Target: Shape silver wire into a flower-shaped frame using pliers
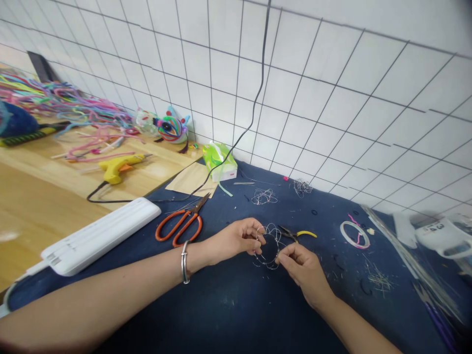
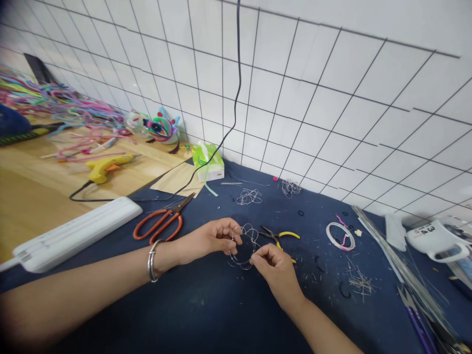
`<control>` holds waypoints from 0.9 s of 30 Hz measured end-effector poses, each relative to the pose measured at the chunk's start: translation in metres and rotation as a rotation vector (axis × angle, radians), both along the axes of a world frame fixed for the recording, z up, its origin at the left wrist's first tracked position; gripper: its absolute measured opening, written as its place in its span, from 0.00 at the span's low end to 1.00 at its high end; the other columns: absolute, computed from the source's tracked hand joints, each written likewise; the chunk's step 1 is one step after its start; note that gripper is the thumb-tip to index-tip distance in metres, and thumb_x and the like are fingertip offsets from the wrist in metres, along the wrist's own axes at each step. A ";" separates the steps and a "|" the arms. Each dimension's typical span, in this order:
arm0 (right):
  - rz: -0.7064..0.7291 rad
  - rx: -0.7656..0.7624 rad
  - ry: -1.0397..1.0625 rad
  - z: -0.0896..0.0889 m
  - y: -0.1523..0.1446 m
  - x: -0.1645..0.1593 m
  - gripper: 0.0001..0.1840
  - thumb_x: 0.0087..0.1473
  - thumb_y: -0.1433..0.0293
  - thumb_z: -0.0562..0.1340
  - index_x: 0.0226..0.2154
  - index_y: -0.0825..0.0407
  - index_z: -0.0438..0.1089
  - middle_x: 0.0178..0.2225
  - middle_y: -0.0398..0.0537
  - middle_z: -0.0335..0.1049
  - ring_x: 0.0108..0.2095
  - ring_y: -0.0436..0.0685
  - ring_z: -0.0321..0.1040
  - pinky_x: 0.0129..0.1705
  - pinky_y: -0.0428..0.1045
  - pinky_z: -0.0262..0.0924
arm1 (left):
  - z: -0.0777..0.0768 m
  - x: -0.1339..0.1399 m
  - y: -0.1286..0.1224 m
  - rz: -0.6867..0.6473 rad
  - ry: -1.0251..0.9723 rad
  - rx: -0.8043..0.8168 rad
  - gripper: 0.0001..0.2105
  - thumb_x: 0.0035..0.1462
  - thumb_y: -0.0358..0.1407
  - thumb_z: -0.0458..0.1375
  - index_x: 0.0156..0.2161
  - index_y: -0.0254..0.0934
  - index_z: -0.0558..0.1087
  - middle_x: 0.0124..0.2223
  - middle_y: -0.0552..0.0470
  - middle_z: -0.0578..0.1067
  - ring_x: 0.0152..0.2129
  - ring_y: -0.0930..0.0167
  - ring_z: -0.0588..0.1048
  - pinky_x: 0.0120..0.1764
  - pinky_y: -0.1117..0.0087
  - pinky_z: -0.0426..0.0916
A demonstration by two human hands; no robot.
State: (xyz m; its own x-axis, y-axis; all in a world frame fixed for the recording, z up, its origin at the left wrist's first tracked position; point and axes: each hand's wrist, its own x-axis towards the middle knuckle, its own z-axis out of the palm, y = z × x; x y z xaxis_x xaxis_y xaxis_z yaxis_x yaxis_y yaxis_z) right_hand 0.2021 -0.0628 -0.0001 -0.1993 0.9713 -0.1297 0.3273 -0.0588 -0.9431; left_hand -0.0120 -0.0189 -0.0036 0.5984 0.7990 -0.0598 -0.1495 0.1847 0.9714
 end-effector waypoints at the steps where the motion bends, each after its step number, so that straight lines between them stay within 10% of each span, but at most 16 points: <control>1: 0.013 -0.003 -0.002 0.001 0.000 0.000 0.12 0.51 0.61 0.59 0.27 0.52 0.67 0.19 0.38 0.58 0.16 0.44 0.46 0.18 0.43 0.43 | 0.001 0.000 0.000 0.004 0.007 -0.002 0.12 0.50 0.30 0.57 0.41 0.35 0.63 0.38 0.50 0.72 0.30 0.73 0.73 0.34 0.68 0.67; 15: 0.002 0.126 0.017 0.005 0.014 0.001 0.17 0.49 0.62 0.60 0.41 0.51 0.65 0.24 0.39 0.56 0.23 0.48 0.55 0.26 0.44 0.52 | 0.002 0.002 -0.002 -0.107 0.043 -0.024 0.12 0.50 0.32 0.58 0.41 0.35 0.66 0.37 0.50 0.72 0.27 0.75 0.73 0.31 0.72 0.67; 27: 0.030 0.047 -0.021 -0.002 0.014 0.003 0.11 0.50 0.61 0.59 0.29 0.52 0.68 0.20 0.38 0.55 0.20 0.46 0.49 0.21 0.43 0.45 | 0.003 0.002 -0.002 -0.078 -0.009 0.003 0.13 0.48 0.27 0.58 0.41 0.36 0.65 0.37 0.51 0.72 0.27 0.75 0.73 0.30 0.72 0.66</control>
